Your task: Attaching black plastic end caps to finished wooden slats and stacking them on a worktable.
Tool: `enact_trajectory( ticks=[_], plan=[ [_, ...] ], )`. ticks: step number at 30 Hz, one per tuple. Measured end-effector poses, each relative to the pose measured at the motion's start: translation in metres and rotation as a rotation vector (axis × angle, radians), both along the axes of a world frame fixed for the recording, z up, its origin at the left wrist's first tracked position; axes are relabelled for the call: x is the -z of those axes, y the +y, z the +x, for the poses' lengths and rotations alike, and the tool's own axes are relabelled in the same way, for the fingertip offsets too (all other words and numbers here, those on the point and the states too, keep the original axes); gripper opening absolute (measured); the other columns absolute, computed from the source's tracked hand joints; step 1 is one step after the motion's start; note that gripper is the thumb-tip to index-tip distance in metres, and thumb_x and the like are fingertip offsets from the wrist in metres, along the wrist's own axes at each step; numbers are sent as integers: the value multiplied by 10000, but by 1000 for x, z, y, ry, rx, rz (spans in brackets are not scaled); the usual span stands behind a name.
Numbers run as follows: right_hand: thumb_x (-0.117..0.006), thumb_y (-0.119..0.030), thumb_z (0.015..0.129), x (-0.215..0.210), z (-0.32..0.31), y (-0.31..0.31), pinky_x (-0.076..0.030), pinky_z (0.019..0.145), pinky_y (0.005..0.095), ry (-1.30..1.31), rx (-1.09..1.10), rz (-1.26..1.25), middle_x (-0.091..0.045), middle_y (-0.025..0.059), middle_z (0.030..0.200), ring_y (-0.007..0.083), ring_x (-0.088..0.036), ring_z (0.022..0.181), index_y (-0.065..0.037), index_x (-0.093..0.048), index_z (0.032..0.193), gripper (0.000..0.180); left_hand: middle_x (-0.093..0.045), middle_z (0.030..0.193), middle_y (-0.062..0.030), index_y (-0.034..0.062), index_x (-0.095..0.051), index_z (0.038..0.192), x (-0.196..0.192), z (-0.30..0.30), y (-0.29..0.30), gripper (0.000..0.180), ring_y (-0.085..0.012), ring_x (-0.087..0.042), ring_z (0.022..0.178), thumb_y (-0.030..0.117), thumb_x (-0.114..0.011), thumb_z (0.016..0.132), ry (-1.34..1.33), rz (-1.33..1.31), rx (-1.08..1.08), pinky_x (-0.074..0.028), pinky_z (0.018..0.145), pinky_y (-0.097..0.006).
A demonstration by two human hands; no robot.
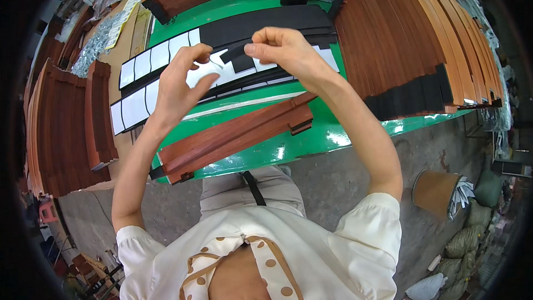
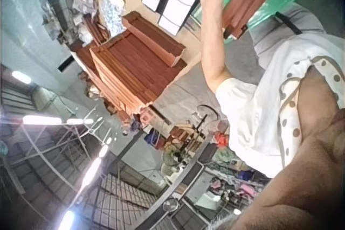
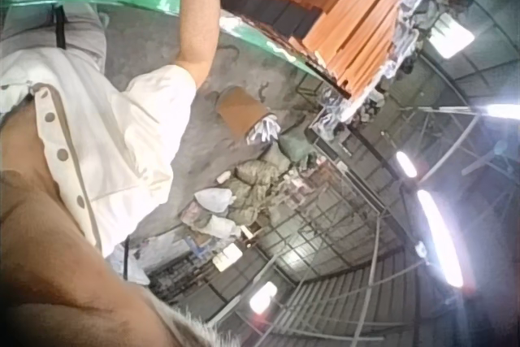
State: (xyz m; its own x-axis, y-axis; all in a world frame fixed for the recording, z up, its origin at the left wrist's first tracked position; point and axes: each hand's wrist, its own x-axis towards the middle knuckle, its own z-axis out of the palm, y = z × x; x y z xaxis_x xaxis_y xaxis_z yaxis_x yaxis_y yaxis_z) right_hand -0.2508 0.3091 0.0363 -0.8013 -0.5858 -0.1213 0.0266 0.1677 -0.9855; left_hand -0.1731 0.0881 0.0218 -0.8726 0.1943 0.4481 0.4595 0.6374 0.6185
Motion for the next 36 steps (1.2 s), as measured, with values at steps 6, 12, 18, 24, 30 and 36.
enact_trajectory(
  ticks=[6,12,18,24,30,36],
  plan=[
    [-640,-270,872,-6,54,19,-493,794,227,-249,-30,-166,-599,-27,872,74,-595,827,-69,-588,921,213,-596,858,-110,8,-573,931,-14,37,30,350,-263,-597,739,-32,-737,624,427,-142,112,-493,634,-342],
    [-639,-250,875,3,82,49,-499,812,249,-238,10,-161,-621,53,1032,99,-605,874,-36,-582,1073,297,-607,813,-115,-12,-594,873,-15,63,52,298,-229,-603,671,-108,-697,610,452,-108,120,-491,550,-304],
    [-773,-93,605,9,118,74,-495,743,328,1013,39,206,-614,74,1014,266,-585,872,-74,-648,1008,422,-613,811,-113,-9,-600,866,3,95,78,285,-237,-611,702,-72,-716,614,235,-47,130,-502,587,-306],
    [-771,-73,581,30,134,86,-510,630,313,1131,-31,240,-608,27,877,212,-569,796,-86,-663,902,339,-636,837,-109,-4,-616,884,22,108,103,304,-241,-614,711,-35,-753,615,140,78,150,-503,610,-310],
    [-744,-35,611,29,108,108,-507,657,329,1157,-22,272,-605,45,870,229,-576,799,-74,-663,917,319,-614,990,-97,24,-616,972,9,93,112,404,-242,-571,893,146,-794,631,15,-54,18,-425,786,-343],
    [-671,-90,759,40,58,111,-467,773,344,1020,34,363,-594,18,927,218,-546,911,-115,-684,986,228,-593,964,-44,66,-631,1002,38,45,128,386,-208,-542,861,186,-770,661,67,-199,-202,-353,744,-337]
  ],
)
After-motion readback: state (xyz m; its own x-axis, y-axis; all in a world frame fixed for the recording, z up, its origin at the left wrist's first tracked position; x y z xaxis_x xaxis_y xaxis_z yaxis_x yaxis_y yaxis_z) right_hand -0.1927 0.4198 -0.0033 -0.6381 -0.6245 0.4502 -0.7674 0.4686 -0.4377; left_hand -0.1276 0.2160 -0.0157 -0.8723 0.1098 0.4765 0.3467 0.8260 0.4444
